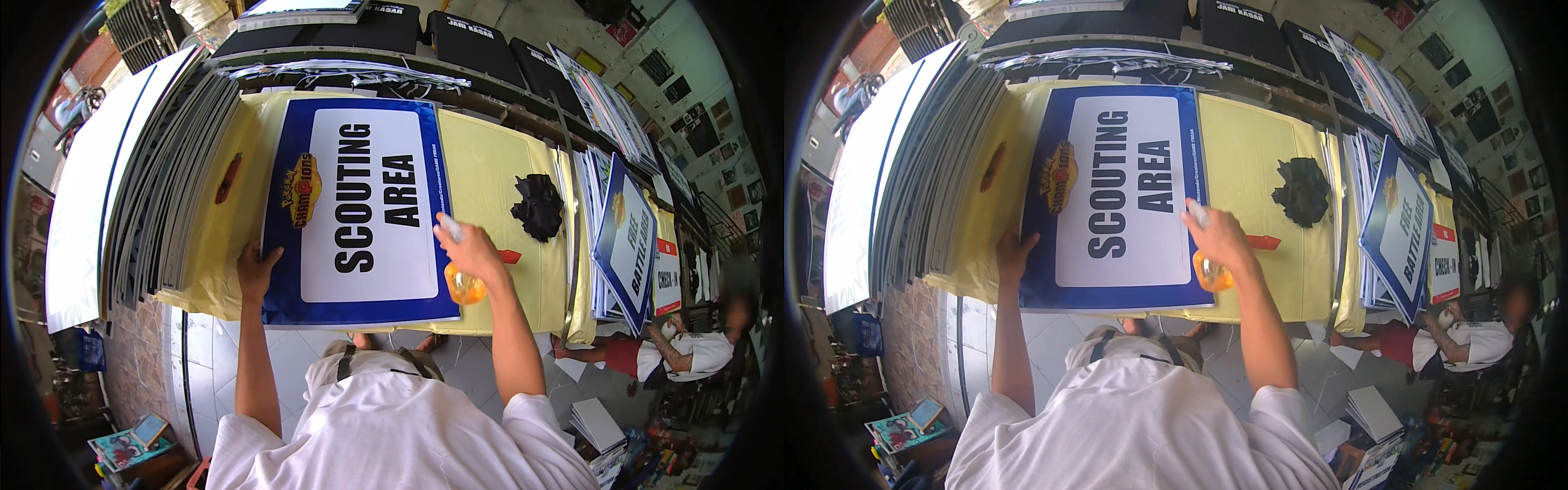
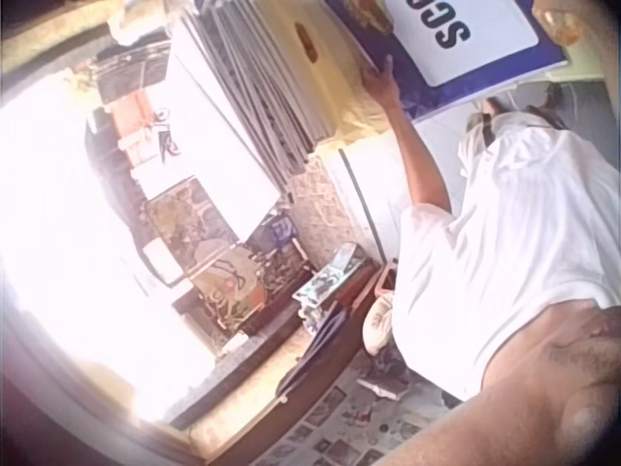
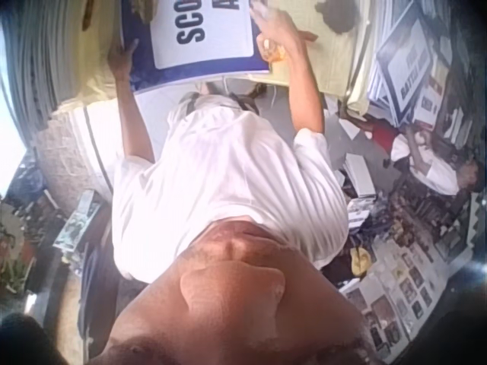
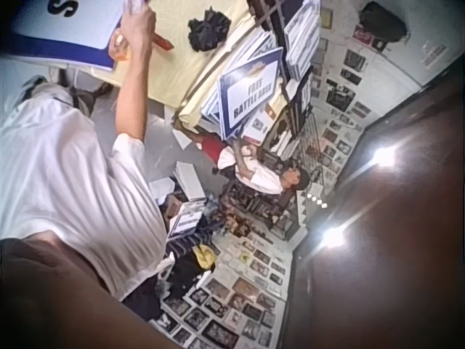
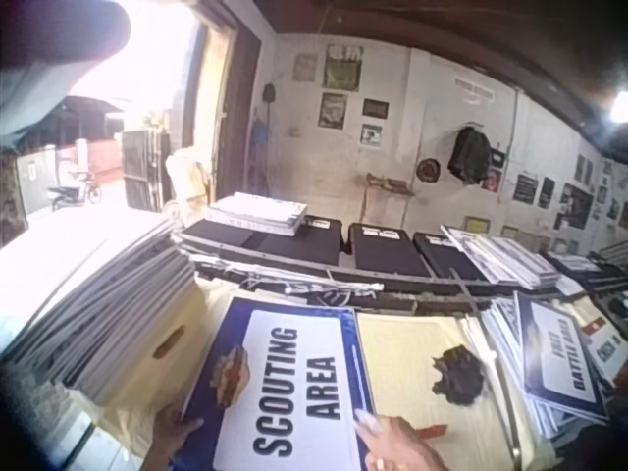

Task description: The person assembles a 'Scouting Area' sign by wiping the surface with a cloth, peeling off a protective film, and trimming the edges with a utility knife. They handle multiple sign boards and a white backing sheet, using a spray bottle and a cloth to clean the surface before final assembly.

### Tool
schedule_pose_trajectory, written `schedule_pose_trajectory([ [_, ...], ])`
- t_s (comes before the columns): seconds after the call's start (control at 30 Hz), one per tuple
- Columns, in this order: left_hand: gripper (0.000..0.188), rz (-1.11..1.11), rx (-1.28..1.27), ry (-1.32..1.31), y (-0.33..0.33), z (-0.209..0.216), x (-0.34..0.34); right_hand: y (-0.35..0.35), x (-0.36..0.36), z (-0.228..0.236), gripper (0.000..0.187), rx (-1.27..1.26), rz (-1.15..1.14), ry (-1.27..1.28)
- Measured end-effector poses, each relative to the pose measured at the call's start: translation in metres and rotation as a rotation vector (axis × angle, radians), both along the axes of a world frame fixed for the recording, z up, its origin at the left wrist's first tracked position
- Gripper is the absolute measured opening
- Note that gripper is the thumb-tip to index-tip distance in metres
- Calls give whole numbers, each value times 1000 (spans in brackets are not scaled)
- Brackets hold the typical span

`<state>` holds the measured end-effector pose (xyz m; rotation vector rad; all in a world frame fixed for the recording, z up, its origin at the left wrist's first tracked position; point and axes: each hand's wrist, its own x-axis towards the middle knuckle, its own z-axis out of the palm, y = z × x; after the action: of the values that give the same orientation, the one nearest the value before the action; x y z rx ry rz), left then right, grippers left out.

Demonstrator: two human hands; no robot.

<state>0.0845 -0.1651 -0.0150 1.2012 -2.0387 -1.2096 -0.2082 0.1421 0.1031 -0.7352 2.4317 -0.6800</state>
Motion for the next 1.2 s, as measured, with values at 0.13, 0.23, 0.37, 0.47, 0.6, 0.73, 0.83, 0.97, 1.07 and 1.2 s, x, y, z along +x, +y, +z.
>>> schedule_pose_trajectory([
  [0.13, 45, -8, 26, 96, 5, 6, 0, 46, 36, -8, 46, 37, 124, -63],
  [0.23, 46, -27, 191, 2, 5, 20, 0, 96, 51, -16, 44, -133, 16, -58],
  [0.37, 52, -36, 319, 182, -5, 21, 9, 175, 12, -58, 51, -436, -340, -45],
  [0.47, 55, 25, 230, 208, -12, 28, 9, 208, -35, -76, 55, -692, -751, 269],
  [0.6, 56, -89, 227, 220, -46, 36, 17, 216, -90, -104, 56, -902, -896, 701],
  [0.73, 58, -50, 123, 136, -55, 47, 28, 219, -95, -99, 71, -594, -832, 765],
  [0.83, 61, -52, 69, 73, -60, 47, 37, 214, -73, -95, 91, -602, -755, 876],
  [0.97, 69, -11, -38, -310, -98, 8, 53, 186, 4, -89, 95, -483, -549, 1285],
  [1.07, 75, 40, -315, -433, -84, 4, 43, 145, 25, -92, 74, -198, -67, 1006],
  [1.2, 74, 53, -812, -433, -57, -5, 22, 114, -15, -111, 48, 57, 188, 903],
])
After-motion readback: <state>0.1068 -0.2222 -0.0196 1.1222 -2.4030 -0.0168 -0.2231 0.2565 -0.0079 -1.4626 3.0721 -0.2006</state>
